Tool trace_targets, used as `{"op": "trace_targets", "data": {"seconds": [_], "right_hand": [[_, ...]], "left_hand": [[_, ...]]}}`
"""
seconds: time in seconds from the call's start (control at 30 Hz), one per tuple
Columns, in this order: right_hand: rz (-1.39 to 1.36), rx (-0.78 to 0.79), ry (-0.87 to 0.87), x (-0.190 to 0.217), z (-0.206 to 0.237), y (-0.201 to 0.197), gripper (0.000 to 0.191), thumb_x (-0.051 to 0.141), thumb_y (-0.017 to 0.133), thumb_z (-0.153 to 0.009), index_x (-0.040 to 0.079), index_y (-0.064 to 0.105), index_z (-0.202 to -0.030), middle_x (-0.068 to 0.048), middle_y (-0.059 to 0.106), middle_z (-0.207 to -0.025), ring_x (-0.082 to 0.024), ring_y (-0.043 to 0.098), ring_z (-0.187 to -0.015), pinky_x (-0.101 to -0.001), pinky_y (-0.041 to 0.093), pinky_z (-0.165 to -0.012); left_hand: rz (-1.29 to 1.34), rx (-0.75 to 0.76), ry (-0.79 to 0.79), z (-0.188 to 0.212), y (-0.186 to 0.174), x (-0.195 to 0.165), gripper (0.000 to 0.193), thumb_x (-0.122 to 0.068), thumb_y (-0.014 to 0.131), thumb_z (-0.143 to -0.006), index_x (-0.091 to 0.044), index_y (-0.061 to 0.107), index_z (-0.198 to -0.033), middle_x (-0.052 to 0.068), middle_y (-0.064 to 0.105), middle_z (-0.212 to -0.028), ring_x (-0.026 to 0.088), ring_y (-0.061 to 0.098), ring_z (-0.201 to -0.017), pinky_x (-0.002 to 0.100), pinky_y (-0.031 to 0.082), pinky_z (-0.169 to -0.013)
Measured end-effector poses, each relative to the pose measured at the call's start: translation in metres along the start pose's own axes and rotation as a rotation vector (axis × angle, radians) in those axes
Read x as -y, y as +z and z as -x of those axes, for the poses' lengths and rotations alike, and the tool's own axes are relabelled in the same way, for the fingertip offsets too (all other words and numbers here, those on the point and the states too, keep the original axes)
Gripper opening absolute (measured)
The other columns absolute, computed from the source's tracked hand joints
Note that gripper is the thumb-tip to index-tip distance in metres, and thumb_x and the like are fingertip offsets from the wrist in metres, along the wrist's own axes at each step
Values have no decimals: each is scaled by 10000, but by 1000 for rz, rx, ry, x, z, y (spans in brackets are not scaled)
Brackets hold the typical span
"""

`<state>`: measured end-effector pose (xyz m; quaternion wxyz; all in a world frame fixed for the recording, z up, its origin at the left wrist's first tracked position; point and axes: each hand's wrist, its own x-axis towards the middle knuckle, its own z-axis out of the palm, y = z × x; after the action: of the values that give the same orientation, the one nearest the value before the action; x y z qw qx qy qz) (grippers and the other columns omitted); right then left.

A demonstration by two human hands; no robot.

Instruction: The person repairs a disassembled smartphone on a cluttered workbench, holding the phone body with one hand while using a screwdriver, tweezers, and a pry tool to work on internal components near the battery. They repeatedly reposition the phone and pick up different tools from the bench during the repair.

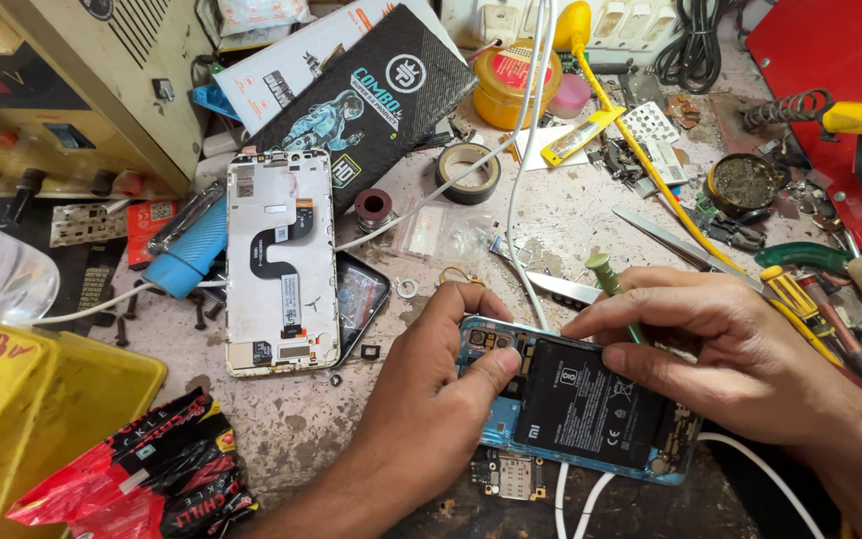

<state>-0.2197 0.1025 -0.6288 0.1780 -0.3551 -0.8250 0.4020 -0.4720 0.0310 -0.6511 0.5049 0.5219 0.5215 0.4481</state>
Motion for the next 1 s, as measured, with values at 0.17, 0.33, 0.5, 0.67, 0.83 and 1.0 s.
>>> {"op": "trace_targets", "data": {"seconds": [0.17,0.33,0.5,0.67,0.83,1.0], "right_hand": [[-1,-9,-119,7,-1,2,261,77,713,-906,70,761,-1162,-6,656,-939,-110,613,-824,-265,478,-691],[21,8,-41,10,-3,3,261,79,732,-914,72,798,-1167,-20,635,-928,-150,547,-861,-280,485,-684],[39,-37,-68,12,-2,5,366,87,722,-883,78,764,-1247,-27,644,-951,-151,589,-878,-274,479,-714],[27,-8,-126,13,-1,7,368,66,652,-903,78,748,-1259,-34,634,-995,-157,598,-908,-278,490,-726],[65,1,-45,13,-3,9,330,66,673,-925,100,765,-1240,-46,594,-985,-177,559,-892,-305,461,-710],[29,-6,-215,15,-5,8,329,45,615,-903,71,723,-1212,-36,694,-990,-160,613,-934,-291,502,-762]], "left_hand": [[-67,8,-152,1,-2,-5,264,-122,670,-868,-135,570,-1111,46,642,-844,126,540,-720,320,452,-646],[-73,-2,-148,2,-2,-8,262,-119,673,-861,-134,567,-1101,32,643,-863,121,547,-722,320,451,-639],[-70,-8,-91,1,0,-5,257,-109,673,-862,-113,563,-1095,49,661,-863,133,581,-763,326,472,-677],[-82,-22,-66,2,1,-2,264,-110,681,-859,-112,559,-1093,56,664,-882,148,607,-784,336,482,-690],[-47,-26,-64,3,2,-1,265,-100,675,-861,-105,552,-1095,67,680,-880,149,631,-802,338,497,-720],[-15,-14,-87,1,3,-4,270,-90,664,-855,-108,548,-1099,57,677,-873,146,624,-790,340,495,-710]]}}
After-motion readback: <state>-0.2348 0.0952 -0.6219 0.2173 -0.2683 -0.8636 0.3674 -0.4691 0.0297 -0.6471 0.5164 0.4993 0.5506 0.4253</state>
